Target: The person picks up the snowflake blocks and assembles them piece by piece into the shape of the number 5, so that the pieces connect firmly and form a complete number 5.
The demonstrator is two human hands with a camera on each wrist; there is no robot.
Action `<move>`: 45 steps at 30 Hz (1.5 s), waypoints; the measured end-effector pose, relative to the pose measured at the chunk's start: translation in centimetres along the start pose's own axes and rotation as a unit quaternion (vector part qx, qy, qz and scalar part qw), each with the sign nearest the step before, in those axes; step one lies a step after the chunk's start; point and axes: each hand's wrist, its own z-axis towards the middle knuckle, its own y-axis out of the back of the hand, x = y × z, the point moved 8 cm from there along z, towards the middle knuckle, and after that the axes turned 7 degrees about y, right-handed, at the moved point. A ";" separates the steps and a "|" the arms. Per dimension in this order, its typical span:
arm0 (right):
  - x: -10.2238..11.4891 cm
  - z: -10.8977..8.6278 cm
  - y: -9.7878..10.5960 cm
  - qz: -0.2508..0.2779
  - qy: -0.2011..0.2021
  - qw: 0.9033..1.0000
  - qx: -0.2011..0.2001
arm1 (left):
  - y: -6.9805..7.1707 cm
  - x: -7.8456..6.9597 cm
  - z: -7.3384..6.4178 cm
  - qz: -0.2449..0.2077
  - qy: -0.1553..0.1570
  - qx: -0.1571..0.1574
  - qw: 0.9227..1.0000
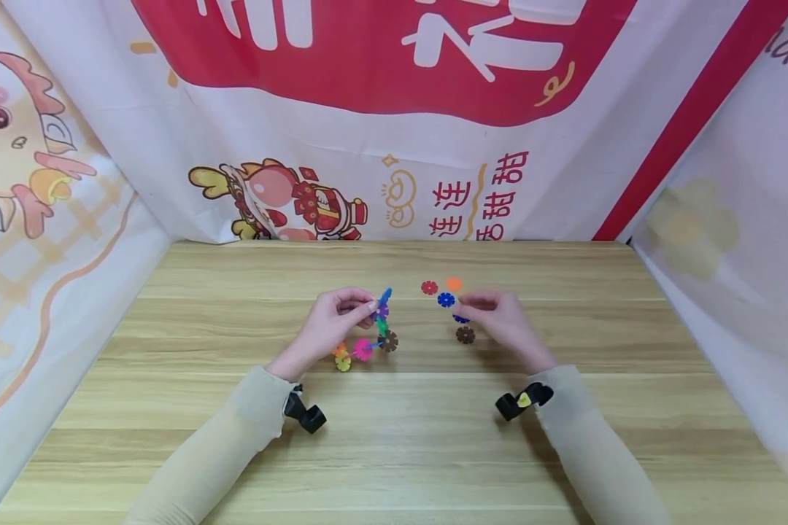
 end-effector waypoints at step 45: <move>7.5 0.1 -4.2 0.166 0.101 0.979 -0.060 | -0.7 -0.5 -0.8 0.093 -0.016 0.039 0.995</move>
